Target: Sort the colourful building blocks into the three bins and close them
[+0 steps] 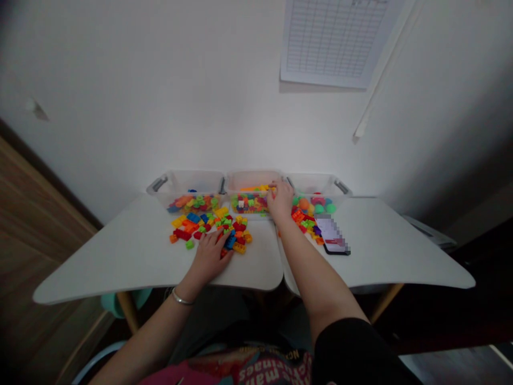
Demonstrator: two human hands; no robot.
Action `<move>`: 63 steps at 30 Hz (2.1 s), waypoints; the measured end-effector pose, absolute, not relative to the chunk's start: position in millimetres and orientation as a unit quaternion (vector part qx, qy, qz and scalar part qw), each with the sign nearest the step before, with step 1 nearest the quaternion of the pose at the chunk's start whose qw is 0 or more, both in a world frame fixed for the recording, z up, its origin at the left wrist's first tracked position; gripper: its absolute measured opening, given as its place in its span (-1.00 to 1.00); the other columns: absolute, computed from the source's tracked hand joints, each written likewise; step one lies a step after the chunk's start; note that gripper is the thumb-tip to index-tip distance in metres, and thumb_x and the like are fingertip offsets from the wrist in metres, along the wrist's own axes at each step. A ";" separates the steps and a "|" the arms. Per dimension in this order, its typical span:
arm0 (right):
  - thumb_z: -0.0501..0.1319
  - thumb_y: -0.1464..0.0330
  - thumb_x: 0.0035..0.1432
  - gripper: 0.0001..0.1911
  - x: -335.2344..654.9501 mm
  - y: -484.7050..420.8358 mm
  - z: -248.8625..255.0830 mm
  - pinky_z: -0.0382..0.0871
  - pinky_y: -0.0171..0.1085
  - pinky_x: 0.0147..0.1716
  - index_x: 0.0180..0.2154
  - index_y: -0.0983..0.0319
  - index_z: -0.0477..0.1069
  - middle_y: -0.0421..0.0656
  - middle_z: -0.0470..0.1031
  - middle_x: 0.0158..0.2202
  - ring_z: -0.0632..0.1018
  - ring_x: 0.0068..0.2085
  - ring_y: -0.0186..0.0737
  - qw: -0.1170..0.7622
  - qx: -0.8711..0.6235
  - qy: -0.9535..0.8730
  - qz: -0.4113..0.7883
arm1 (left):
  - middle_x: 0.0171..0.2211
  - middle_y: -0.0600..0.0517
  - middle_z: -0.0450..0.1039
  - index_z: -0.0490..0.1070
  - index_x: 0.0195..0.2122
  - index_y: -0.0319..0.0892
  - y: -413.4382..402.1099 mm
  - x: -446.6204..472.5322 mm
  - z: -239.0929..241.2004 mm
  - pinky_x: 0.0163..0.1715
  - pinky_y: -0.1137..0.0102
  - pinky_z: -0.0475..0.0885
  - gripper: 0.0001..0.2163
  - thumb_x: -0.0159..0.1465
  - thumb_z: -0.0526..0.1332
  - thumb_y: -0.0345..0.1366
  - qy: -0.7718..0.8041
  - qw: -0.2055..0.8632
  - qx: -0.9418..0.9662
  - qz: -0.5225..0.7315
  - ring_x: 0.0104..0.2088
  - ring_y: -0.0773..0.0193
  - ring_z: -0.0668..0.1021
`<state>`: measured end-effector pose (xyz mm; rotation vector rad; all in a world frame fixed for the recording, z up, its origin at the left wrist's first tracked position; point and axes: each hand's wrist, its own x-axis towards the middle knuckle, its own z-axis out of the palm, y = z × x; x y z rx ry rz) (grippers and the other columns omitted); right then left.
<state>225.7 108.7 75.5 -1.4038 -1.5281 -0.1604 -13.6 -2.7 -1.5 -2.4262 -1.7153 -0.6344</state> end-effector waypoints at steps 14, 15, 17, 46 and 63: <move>0.22 0.18 0.11 -0.52 261.5 30.3 -5.7 0.07 0.05 0.19 0.02 0.30 0.43 0.09 0.37 0.14 0.27 0.17 0.15 0.301 -0.688 -0.644 -0.145 | 0.19 -0.20 0.34 0.32 0.20 -0.16 -3.3 -11.2 -1.3 0.26 -0.07 0.12 -0.49 0.22 0.20 -0.17 -0.562 0.065 -0.797 -0.212 0.16 -0.07 0.38; 0.23 0.15 0.10 -0.46 264.0 29.4 -7.9 0.07 0.05 0.18 0.05 0.31 0.42 0.10 0.36 0.15 0.27 0.17 0.17 0.283 -0.698 -0.642 -0.142 | 0.19 -0.20 0.34 0.32 0.21 -0.16 -3.2 -11.0 -1.7 0.26 -0.07 0.12 -0.49 0.22 0.21 -0.17 -0.562 0.067 -0.797 -0.211 0.16 -0.08 0.38; 0.25 0.10 0.08 -0.38 265.4 28.5 -11.5 0.08 0.05 0.16 0.09 0.33 0.39 0.11 0.37 0.14 0.29 0.15 0.18 0.253 -0.714 -0.641 -0.125 | 0.19 -0.21 0.34 0.32 0.21 -0.17 -3.2 -10.6 -1.9 0.26 -0.07 0.12 -0.48 0.22 0.21 -0.16 -0.562 0.070 -0.797 -0.209 0.16 -0.08 0.38; 0.14 0.25 0.17 -0.66 236.4 49.2 0.3 0.30 -0.10 -0.03 -0.04 0.15 0.48 0.00 0.35 0.12 0.38 0.07 0.04 0.224 -0.763 -0.605 -0.041 | 0.20 -0.20 0.33 0.32 0.21 -0.16 -3.1 -11.9 -0.3 0.27 -0.07 0.11 -0.48 0.23 0.20 -0.16 -0.564 0.056 -0.798 -0.204 0.17 -0.08 0.37; 0.23 0.27 0.13 -0.75 207.9 57.3 -0.8 0.28 -0.15 0.04 -0.17 0.22 0.51 -0.06 0.50 -0.12 0.43 -0.03 -0.10 0.339 -0.606 -0.719 0.024 | 0.18 -0.21 0.34 0.31 0.20 -0.15 -2.6 -12.7 -2.1 0.26 -0.08 0.11 -0.49 0.22 0.19 -0.15 -0.556 0.059 -0.800 -0.219 0.17 -0.07 0.37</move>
